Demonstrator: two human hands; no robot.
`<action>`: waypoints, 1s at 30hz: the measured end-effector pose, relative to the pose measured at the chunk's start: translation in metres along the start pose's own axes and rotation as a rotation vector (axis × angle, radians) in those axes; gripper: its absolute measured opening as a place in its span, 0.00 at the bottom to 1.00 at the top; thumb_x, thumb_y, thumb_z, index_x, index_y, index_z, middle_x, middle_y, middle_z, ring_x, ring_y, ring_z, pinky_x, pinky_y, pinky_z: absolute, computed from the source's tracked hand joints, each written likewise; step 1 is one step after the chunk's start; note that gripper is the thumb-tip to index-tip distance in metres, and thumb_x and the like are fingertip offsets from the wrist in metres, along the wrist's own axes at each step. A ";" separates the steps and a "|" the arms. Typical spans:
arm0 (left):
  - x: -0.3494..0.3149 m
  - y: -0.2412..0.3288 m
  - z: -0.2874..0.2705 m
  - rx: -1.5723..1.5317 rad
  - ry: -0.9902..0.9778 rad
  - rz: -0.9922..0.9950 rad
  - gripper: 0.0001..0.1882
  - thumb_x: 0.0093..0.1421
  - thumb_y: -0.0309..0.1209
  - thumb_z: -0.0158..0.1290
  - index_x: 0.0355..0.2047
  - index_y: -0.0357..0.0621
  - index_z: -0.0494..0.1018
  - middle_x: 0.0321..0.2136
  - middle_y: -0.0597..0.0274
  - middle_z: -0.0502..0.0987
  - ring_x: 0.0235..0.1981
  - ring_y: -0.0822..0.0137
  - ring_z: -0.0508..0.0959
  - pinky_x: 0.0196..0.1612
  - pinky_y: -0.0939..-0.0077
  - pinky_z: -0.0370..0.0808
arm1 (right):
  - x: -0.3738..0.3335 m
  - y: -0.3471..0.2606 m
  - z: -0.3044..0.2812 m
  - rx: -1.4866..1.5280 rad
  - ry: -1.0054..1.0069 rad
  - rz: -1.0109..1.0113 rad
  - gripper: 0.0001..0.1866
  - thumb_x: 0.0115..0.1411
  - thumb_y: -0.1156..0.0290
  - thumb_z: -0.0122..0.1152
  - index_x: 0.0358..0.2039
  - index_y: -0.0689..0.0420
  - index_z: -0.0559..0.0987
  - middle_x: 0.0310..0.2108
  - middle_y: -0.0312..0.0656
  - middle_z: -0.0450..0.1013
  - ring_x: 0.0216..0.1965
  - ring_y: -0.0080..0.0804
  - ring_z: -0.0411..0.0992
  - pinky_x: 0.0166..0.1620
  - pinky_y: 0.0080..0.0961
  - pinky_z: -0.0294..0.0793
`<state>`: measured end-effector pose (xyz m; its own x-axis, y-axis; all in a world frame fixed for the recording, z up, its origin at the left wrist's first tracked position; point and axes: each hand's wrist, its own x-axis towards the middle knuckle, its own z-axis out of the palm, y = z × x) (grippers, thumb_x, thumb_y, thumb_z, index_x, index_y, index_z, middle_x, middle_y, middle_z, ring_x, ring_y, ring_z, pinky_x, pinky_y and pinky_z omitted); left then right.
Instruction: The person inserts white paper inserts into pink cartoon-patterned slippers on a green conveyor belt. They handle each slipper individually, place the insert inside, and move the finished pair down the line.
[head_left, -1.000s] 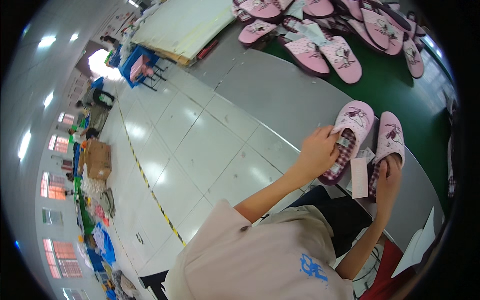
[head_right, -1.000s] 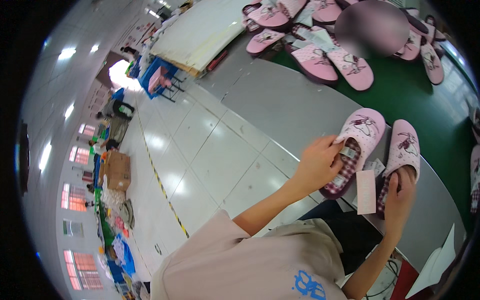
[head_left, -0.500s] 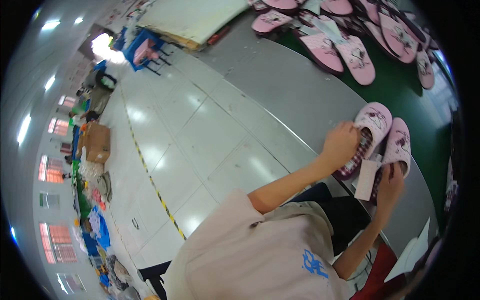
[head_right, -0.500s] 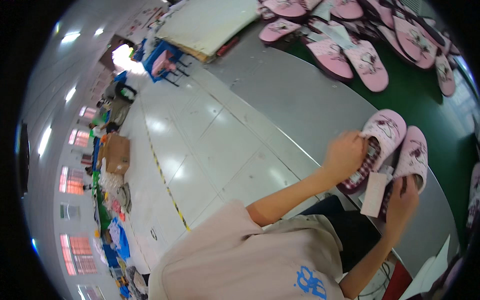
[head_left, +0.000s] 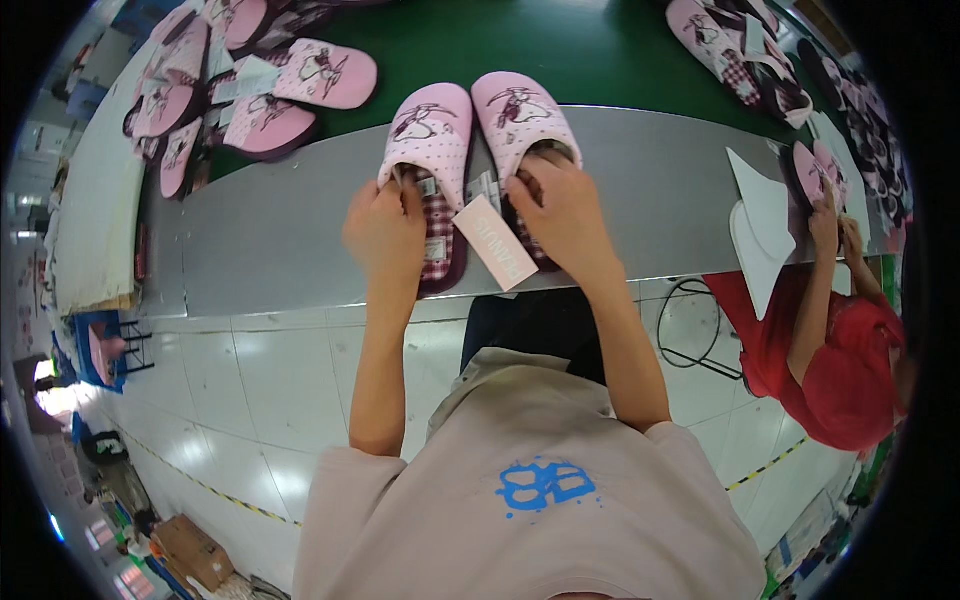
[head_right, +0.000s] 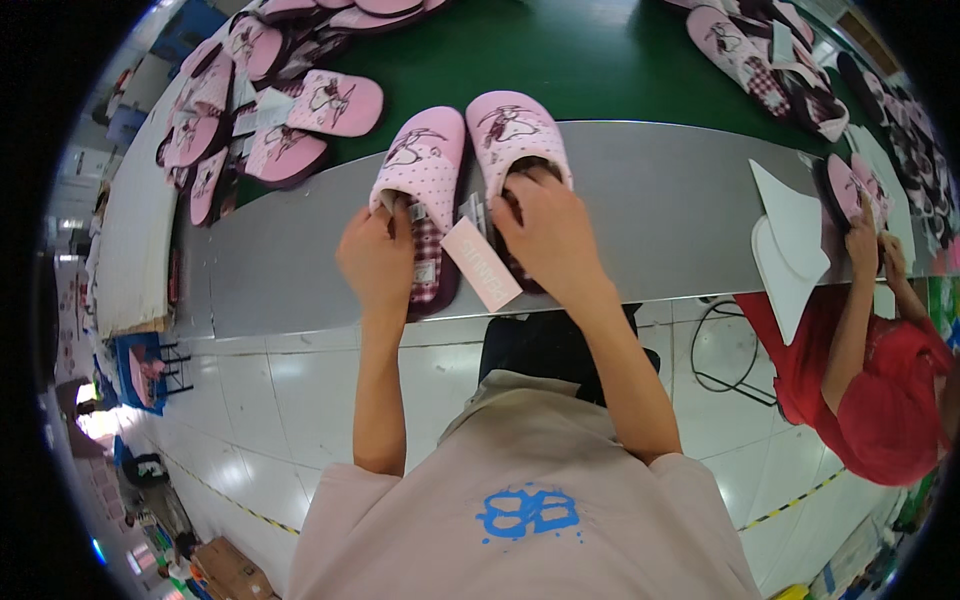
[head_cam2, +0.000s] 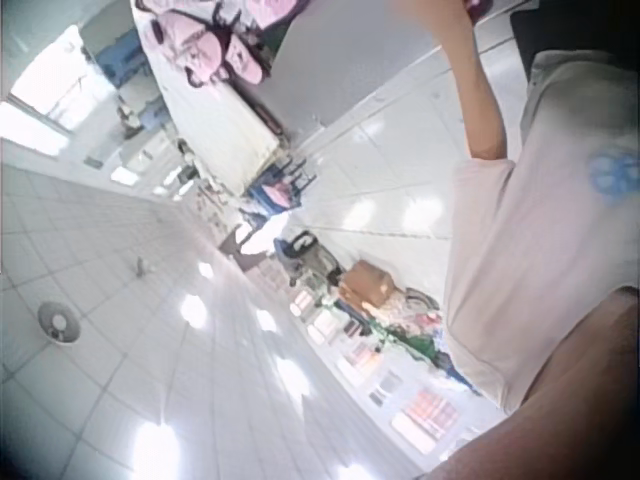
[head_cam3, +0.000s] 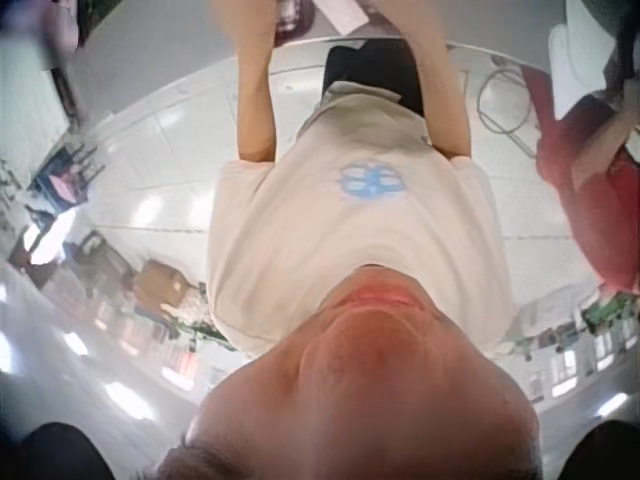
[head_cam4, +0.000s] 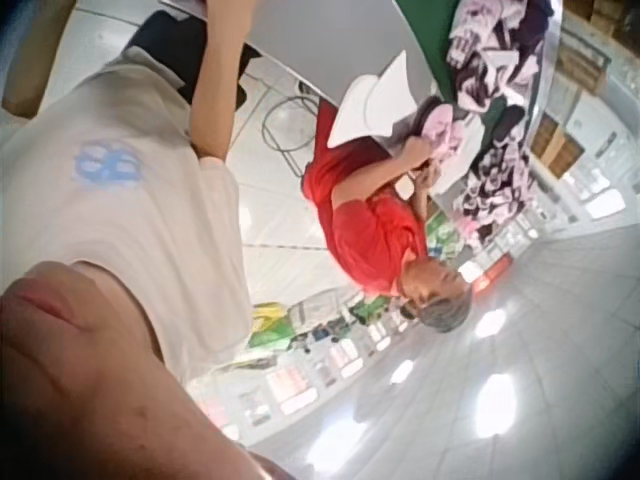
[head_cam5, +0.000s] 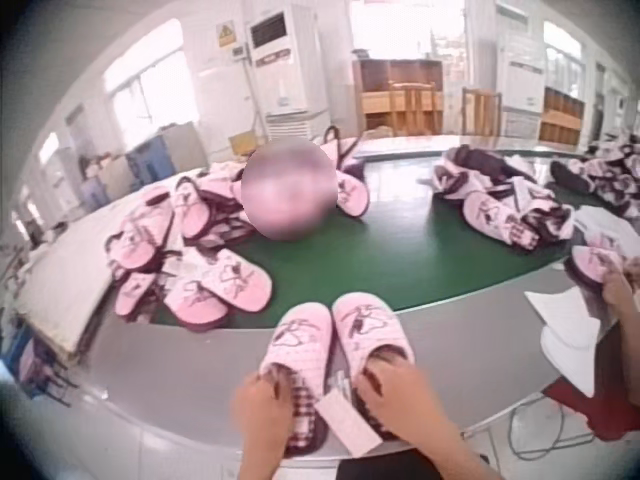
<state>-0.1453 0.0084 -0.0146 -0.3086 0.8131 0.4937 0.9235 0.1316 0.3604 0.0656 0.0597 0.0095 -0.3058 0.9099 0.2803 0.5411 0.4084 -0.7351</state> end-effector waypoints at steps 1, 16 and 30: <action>0.000 0.002 0.002 -0.007 0.016 0.013 0.13 0.69 0.35 0.57 0.33 0.38 0.81 0.27 0.54 0.78 0.29 0.46 0.79 0.33 0.51 0.73 | 0.000 -0.002 0.001 0.012 0.012 0.045 0.11 0.65 0.67 0.62 0.41 0.62 0.82 0.43 0.55 0.79 0.43 0.60 0.77 0.47 0.49 0.78; -0.032 0.084 0.016 -0.339 -0.175 0.187 0.05 0.61 0.27 0.61 0.35 0.38 0.81 0.27 0.54 0.75 0.28 0.51 0.77 0.32 0.57 0.72 | -0.055 0.031 -0.092 -0.135 0.174 0.261 0.08 0.66 0.69 0.62 0.39 0.61 0.81 0.38 0.55 0.80 0.39 0.60 0.77 0.44 0.48 0.77; -0.030 0.102 0.017 -0.262 -0.212 0.203 0.04 0.58 0.24 0.61 0.31 0.37 0.78 0.27 0.56 0.75 0.29 0.52 0.76 0.30 0.56 0.71 | -0.052 0.029 -0.066 -0.455 0.256 0.397 0.11 0.66 0.66 0.62 0.35 0.63 0.79 0.35 0.55 0.80 0.38 0.61 0.77 0.40 0.53 0.75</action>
<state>-0.0383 0.0069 -0.0065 -0.0462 0.9102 0.4116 0.8632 -0.1710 0.4750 0.1493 0.0288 0.0144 0.1509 0.9636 0.2207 0.8693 -0.0230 -0.4937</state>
